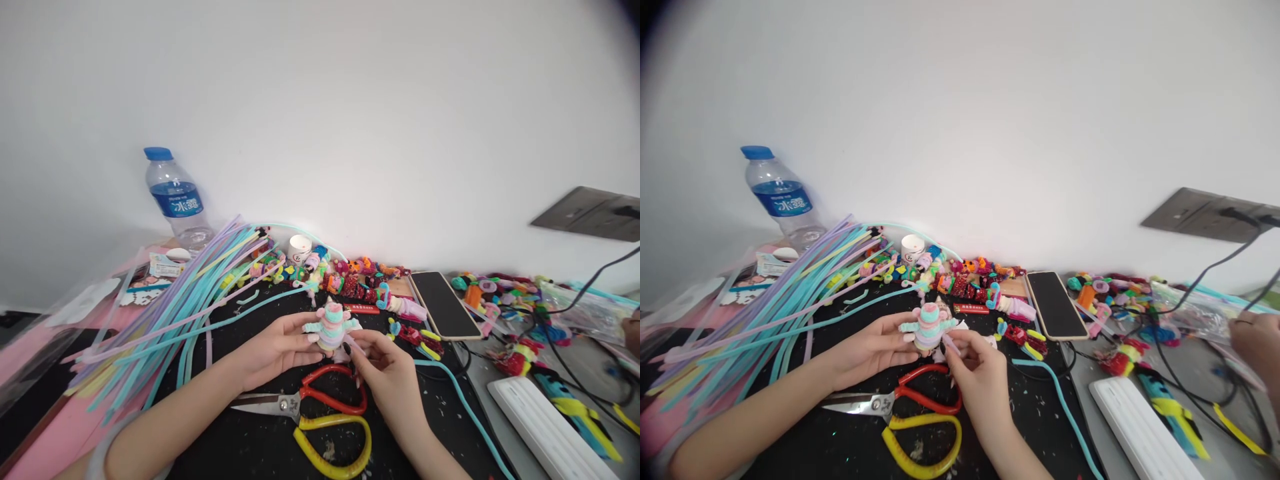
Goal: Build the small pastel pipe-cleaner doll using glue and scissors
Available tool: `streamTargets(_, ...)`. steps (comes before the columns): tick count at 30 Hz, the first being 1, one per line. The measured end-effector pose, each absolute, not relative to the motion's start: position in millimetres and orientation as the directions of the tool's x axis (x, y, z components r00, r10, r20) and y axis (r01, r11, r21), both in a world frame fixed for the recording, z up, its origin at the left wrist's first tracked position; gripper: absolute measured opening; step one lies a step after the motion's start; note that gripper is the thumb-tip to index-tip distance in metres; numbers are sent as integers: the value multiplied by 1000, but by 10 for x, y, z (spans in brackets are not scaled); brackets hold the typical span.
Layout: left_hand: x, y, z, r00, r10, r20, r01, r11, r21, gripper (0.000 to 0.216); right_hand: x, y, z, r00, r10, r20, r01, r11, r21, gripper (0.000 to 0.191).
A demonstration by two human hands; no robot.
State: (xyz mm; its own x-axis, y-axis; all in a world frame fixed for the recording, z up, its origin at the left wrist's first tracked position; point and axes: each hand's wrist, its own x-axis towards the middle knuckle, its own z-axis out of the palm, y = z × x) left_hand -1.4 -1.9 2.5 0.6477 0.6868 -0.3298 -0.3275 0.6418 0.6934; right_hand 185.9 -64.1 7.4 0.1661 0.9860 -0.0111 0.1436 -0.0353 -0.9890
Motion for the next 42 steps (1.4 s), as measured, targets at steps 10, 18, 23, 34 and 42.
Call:
streamTargets(10, 1, -34, 15, 650, 671, -355, -314, 664, 679, 37, 1842, -658, 70, 224, 975, 0, 178, -41, -983, 16)
streamTargets(18, -7, -20, -16, 678, 649, -344, -326, 686, 651, 33, 1842, -665, 30, 206, 977, -54, 89, -74, -993, 16)
streamTargets(23, -10, -13, -24, 686, 632, -360, -310, 702, 641, 32, 1839, -668, 23, 204, 979, -26, 109, -49, -993, 14)
streamTargets(34, -38, -19, -14, 702, 614, -360, -295, 711, 638, 38, 1847, -694, 48, 190, 981, 34, 223, -10, -975, 11)
streamTargets(42, -40, -13, -19, 706, 609, -361, -304, 721, 623, 38, 1853, -691, 43, 197, 979, 47, 250, -3, -968, 10)
